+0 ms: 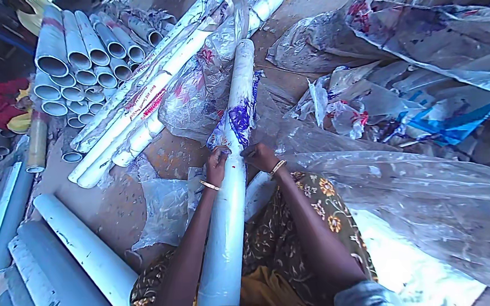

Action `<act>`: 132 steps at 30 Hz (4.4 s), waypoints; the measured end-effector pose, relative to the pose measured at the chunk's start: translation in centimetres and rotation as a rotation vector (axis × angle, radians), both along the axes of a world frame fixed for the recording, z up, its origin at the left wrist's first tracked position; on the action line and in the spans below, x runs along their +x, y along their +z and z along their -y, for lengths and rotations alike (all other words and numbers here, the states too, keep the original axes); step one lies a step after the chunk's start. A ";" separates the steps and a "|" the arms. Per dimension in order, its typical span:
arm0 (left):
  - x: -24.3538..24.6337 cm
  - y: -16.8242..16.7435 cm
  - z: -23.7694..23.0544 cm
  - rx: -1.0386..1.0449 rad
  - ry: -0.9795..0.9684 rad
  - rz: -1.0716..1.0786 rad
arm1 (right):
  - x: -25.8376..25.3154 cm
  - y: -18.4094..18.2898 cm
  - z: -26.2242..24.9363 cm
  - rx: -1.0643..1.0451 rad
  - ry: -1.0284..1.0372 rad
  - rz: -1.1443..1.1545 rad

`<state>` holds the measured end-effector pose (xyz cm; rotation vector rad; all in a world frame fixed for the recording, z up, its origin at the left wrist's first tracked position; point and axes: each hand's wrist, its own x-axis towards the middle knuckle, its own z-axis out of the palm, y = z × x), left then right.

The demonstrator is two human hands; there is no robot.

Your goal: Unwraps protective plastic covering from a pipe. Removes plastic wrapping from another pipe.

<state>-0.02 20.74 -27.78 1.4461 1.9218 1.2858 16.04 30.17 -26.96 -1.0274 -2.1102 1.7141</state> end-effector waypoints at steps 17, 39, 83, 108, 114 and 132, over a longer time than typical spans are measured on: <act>-0.5 2.5 0.0 -0.224 -0.293 -0.187 | 0.6 1.1 2.1 -0.455 -0.107 -0.775; 3.3 7.5 -2.9 -0.816 -0.573 -1.028 | 0.4 -3.0 -1.3 -0.141 -0.536 -0.279; 3.3 10.3 -3.4 -0.483 -0.297 -0.756 | 1.0 -2.2 -1.4 -0.277 -0.616 -0.378; -4.2 8.8 0.9 -0.349 -0.450 -0.642 | -0.8 -2.3 0.3 -0.003 -0.218 -0.380; 0.5 6.8 -2.7 -0.611 -0.499 -0.960 | 0.6 -2.7 -0.4 -0.089 -0.392 -0.257; -3.6 6.5 -2.1 -0.668 -0.298 -0.062 | -2.3 -1.7 1.4 0.244 0.015 -0.187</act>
